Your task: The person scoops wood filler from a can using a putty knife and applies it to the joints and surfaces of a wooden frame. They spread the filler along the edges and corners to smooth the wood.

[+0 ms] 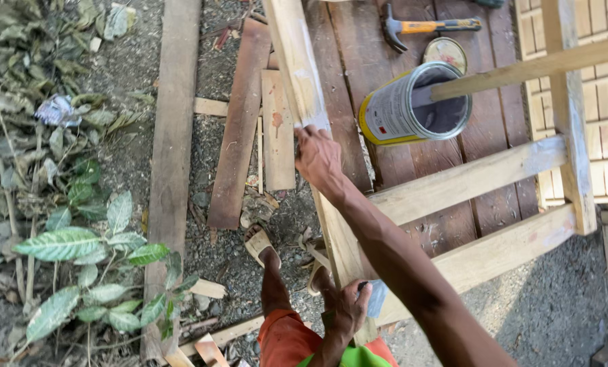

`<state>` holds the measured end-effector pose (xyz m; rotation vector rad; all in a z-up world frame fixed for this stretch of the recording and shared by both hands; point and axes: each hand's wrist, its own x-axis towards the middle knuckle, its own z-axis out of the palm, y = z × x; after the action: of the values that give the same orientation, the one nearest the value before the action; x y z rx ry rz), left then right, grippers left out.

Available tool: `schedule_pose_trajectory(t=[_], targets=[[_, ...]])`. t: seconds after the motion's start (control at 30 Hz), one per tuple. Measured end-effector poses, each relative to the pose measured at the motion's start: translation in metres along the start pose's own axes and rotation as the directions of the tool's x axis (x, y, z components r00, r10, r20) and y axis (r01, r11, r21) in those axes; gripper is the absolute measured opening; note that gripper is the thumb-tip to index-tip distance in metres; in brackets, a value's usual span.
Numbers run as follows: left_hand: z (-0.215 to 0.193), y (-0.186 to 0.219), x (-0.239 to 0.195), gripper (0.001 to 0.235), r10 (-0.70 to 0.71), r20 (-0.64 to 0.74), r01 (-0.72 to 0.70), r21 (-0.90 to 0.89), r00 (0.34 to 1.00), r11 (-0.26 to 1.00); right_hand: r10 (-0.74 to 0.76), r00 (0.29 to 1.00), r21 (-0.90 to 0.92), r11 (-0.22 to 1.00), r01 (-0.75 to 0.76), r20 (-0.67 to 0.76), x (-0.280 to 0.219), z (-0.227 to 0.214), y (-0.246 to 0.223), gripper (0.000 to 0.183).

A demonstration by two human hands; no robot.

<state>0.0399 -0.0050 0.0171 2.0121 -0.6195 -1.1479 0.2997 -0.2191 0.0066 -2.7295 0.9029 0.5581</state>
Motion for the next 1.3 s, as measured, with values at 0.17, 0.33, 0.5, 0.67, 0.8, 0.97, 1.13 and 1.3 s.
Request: schedule_pose_trajectory(t=[0.17,0.33,0.5,0.67,0.8,0.97,1.13,1.3], targets=[[-0.001,0.008,0.003,0.045,-0.08,0.082,0.086,-0.064,0.993,0.994,0.071,0.988,0.083,0.995,-0.06,-0.134,-0.008,-0.023,0.048,0.036],[-0.008,0.007,0.007,0.043,-0.075,0.299,0.216,-0.475,0.951,0.853,-0.186,0.893,0.013,0.978,0.21,-0.409,0.012,-0.015,0.069,0.034],[0.034,-0.018,0.015,0.04,-0.031,0.2,0.152,-0.622,0.979,0.769,-0.331,0.933,0.014,0.942,0.337,-0.139,-0.004,-0.012,0.059,0.029],[0.054,-0.029,0.031,0.036,-0.053,0.188,0.188,-0.832,0.981,0.521,-0.434,0.878,0.508,0.72,0.473,-0.202,-0.097,-0.04,0.059,0.028],[-0.021,-0.022,0.003,0.036,-0.096,0.231,0.249,-0.931,0.968,0.266,-0.146,0.946,0.826,0.459,0.325,-0.291,-0.223,-0.066,0.075,0.039],[-0.1,0.035,-0.011,0.038,-0.141,0.178,0.198,-0.97,0.974,0.138,-0.099,0.737,0.406,0.782,0.473,-0.668,-0.34,-0.077,0.068,0.035],[-0.112,0.069,-0.031,0.026,-0.166,0.141,0.149,-0.988,0.976,0.041,-0.223,0.662,0.129,0.889,0.439,-0.716,-0.401,-0.054,0.051,0.049],[-0.157,0.065,-0.07,0.03,-0.111,0.15,0.165,-0.977,0.982,0.138,-0.449,0.726,0.114,0.806,0.58,-0.521,-0.45,-0.011,0.079,0.048]])
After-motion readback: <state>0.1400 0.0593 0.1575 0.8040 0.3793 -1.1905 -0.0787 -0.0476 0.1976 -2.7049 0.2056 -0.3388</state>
